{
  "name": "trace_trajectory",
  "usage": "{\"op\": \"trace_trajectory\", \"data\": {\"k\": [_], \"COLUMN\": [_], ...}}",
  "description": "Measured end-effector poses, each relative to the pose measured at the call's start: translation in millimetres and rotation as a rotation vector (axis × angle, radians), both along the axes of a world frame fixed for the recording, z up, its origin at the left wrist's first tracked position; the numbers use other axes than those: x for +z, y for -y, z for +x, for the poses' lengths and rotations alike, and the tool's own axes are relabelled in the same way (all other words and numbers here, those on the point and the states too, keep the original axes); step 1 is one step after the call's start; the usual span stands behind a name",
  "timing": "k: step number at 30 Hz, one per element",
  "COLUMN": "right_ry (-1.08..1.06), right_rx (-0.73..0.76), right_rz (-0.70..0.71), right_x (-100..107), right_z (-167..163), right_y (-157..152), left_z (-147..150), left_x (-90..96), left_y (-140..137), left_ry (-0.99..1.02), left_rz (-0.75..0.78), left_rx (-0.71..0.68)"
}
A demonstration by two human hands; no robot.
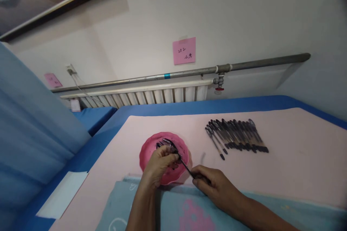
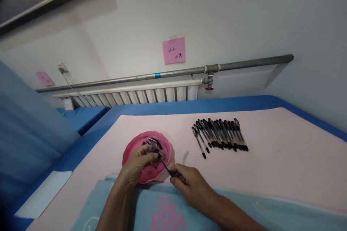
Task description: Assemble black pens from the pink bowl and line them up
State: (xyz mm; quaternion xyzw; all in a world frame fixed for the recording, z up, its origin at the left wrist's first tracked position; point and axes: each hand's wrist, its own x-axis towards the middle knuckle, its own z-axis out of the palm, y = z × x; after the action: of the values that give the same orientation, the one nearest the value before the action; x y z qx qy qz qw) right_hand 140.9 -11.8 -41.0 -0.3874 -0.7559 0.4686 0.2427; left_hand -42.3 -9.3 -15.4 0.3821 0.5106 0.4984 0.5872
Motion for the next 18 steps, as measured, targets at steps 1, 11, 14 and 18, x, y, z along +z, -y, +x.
{"op": "trace_trajectory", "data": {"k": [1,11,14,18], "right_ry": [-0.014,-0.183,-0.233,-0.295], "right_rx": [0.006,-0.019,-0.04,-0.064], "right_rz": [-0.019,-0.293,-0.347,-0.404], "right_x": [-0.5,0.8,1.5,2.3], "right_z": [0.2,0.2,-0.3,-0.5], "right_y": [-0.2,0.2,1.5,3.0], "left_z": [0.3,6.1,9.2,12.6], "left_x": [-0.5,-4.4,-1.7,0.0], "left_y": [-0.4,1.3,2.9,4.2], "left_ry": [-0.002,-0.002,-0.005,-0.022], "left_rz": [-0.002,0.009,-0.002,-0.003], "left_rx": [-0.006,-0.066,-0.094,-0.127]}}
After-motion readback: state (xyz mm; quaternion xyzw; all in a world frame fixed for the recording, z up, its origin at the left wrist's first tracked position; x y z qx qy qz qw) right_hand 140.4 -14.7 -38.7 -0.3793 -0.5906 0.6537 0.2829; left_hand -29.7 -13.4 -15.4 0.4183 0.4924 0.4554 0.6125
